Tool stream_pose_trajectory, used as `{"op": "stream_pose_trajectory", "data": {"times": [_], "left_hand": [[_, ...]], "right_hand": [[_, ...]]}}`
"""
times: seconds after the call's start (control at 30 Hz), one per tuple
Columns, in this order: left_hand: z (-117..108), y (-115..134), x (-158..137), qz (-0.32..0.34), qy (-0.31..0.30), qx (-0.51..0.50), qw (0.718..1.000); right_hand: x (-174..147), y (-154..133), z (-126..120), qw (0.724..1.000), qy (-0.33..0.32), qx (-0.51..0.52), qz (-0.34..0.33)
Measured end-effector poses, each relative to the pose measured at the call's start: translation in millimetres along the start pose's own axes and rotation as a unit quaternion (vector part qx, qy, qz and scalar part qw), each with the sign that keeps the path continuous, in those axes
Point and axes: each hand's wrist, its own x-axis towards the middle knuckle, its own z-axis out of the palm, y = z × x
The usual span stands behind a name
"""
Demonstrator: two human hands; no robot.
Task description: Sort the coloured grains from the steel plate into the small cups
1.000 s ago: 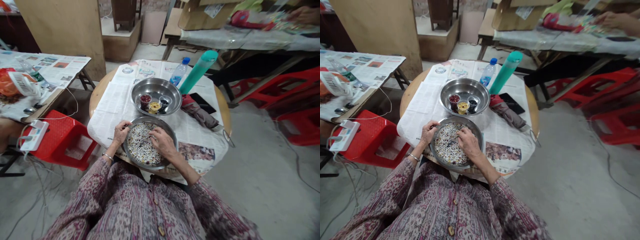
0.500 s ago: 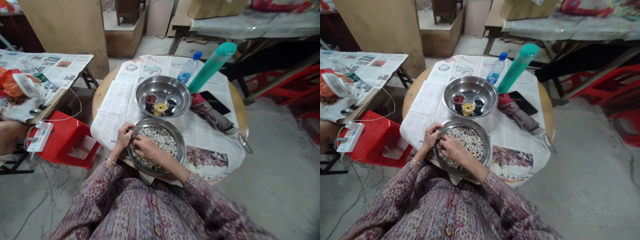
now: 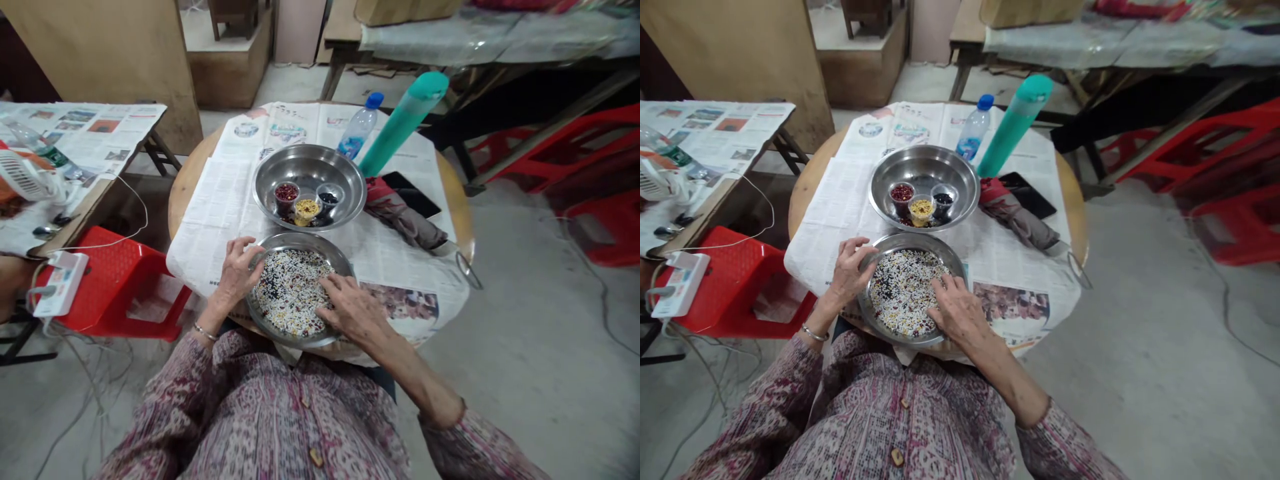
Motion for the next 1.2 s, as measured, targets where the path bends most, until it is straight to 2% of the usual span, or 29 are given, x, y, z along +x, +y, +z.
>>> {"op": "stream_pose_trajectory", "data": {"times": [0.07,0.13,0.23,0.3,0.43,0.6,0.67,0.73,0.87,0.97,1.07,1.2], "left_hand": [[-14,19,-2,0.057,-0.099,0.058,0.992],[-25,40,-10,0.078,-0.224,0.099,0.966],[-26,65,-27,0.032,-0.370,0.153,0.916],[-17,75,-37,0.001,-0.403,0.150,0.903],[14,79,-45,-0.039,-0.377,0.088,0.921],[45,62,-29,-0.070,-0.260,-0.014,0.963],[50,53,-15,-0.091,-0.228,-0.040,0.969],[52,45,0,-0.102,-0.200,-0.064,0.972],[43,39,17,-0.065,-0.135,-0.054,0.987],[32,40,10,-0.040,-0.139,0.004,0.989],[30,45,-5,-0.060,-0.175,0.074,0.980],[43,56,-18,-0.090,-0.209,0.077,0.971]], "right_hand": [[-4,-2,8,1.000,-0.006,-0.005,-0.001],[-7,-5,16,1.000,-0.005,0.002,-0.001],[-11,-12,28,1.000,0.000,0.025,0.014],[-12,-17,36,0.998,0.008,0.056,0.021],[-2,-24,48,0.987,0.046,0.148,0.035],[36,-21,40,0.955,0.024,0.256,0.146],[50,-17,31,0.941,0.028,0.293,0.166],[59,-14,22,0.933,0.061,0.312,0.169],[60,-5,14,0.944,0.122,0.267,0.148],[50,-1,16,0.972,0.090,0.176,0.128],[42,-6,22,0.985,0.043,0.112,0.124],[46,-21,27,0.981,0.015,0.146,0.126]]}}
